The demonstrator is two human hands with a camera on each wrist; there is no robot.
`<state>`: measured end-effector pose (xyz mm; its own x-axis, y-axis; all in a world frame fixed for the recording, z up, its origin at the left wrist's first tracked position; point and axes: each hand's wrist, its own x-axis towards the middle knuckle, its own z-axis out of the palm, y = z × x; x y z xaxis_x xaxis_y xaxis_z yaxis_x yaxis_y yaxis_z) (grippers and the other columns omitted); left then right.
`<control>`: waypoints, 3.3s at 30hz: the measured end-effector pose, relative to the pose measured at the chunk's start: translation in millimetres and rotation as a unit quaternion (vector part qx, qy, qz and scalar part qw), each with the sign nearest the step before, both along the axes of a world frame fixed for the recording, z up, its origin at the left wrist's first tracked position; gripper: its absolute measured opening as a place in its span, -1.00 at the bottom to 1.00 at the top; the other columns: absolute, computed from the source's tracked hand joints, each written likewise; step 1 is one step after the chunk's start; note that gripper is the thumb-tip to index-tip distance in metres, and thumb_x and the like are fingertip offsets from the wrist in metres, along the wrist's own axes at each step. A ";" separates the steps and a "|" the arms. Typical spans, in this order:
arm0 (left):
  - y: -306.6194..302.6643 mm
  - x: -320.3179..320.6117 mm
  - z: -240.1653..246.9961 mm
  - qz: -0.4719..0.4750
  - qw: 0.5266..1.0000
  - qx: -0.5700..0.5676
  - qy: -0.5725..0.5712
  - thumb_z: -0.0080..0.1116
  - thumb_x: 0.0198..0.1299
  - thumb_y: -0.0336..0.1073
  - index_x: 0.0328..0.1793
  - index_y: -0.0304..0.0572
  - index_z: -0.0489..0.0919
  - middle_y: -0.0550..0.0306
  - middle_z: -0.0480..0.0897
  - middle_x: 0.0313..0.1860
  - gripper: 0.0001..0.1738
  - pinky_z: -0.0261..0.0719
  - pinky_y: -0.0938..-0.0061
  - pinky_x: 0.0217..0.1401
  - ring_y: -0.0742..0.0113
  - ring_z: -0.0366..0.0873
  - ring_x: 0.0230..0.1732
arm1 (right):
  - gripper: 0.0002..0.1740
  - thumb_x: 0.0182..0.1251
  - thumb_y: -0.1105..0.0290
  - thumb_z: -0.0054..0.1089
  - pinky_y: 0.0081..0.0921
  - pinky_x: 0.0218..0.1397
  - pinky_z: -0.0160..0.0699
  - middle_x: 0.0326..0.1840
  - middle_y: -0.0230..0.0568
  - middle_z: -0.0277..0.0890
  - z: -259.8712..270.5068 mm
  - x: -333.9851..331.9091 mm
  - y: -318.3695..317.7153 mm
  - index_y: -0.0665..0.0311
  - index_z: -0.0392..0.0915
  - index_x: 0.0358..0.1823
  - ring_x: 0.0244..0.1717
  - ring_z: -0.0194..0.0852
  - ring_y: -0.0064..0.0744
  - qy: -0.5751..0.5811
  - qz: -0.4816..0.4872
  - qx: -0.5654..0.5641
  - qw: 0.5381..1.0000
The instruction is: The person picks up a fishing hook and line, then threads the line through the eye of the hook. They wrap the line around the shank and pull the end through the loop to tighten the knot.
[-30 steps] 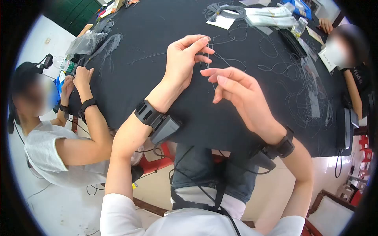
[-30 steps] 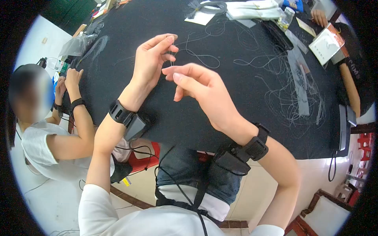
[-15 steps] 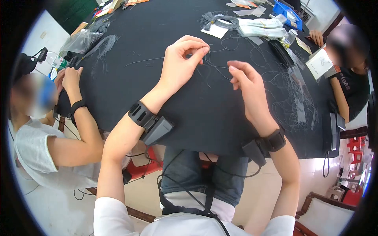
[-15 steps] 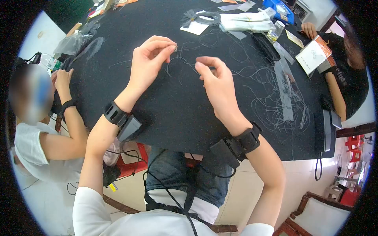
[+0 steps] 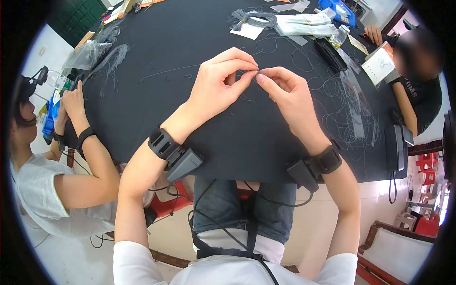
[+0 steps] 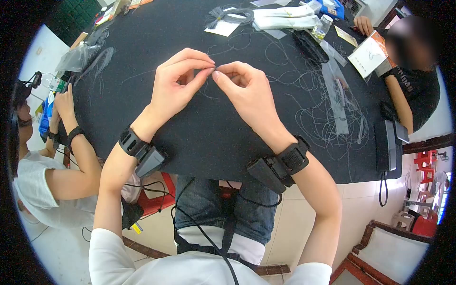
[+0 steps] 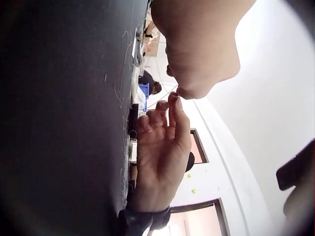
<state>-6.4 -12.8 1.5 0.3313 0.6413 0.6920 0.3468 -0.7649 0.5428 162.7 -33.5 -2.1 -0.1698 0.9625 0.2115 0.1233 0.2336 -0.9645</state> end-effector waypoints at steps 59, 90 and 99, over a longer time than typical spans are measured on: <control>12.1 -18.3 9.6 0.018 0.921 -0.360 -0.149 0.18 0.07 -0.22 -0.27 -0.05 0.66 0.42 0.51 -0.62 -0.85 -0.01 0.76 -0.70 0.74 0.12 -0.72 | -0.75 -0.03 0.33 0.21 -0.58 -0.33 0.42 -0.56 -0.17 0.52 31.4 176.4 54.6 0.44 0.54 -0.47 -0.51 0.46 -0.50 -0.279 -0.455 0.207 0.820; 3.0 -11.4 14.7 -0.111 0.894 -0.428 -0.069 0.23 0.04 -0.29 -0.31 -0.22 0.66 0.21 0.61 -0.36 -0.84 0.18 0.77 -0.64 0.67 0.25 -0.66 | -0.69 0.15 0.33 0.12 -0.41 0.08 0.33 -0.09 -0.05 0.47 53.9 46.1 -3.9 0.32 0.47 -0.09 -0.03 0.42 -0.17 -0.291 -0.038 0.352 0.889; 1.1 -10.0 13.7 -0.136 0.897 -0.417 -0.049 0.20 0.05 -0.26 -0.30 -0.26 0.65 0.20 0.60 -0.34 -0.79 0.20 0.76 -0.62 0.65 0.27 -0.64 | -0.79 0.27 0.36 0.01 -0.67 -0.53 0.34 -0.67 -0.31 0.42 21.2 28.4 -0.7 0.37 0.51 -0.37 -0.62 0.38 -0.62 -0.135 0.089 0.056 0.985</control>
<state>-16.3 -11.7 15.2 0.5176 0.8545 0.0435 0.1280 -0.1276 0.9835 191.1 -34.2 19.1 -0.3975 0.8857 0.2398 0.3190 0.3784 -0.8690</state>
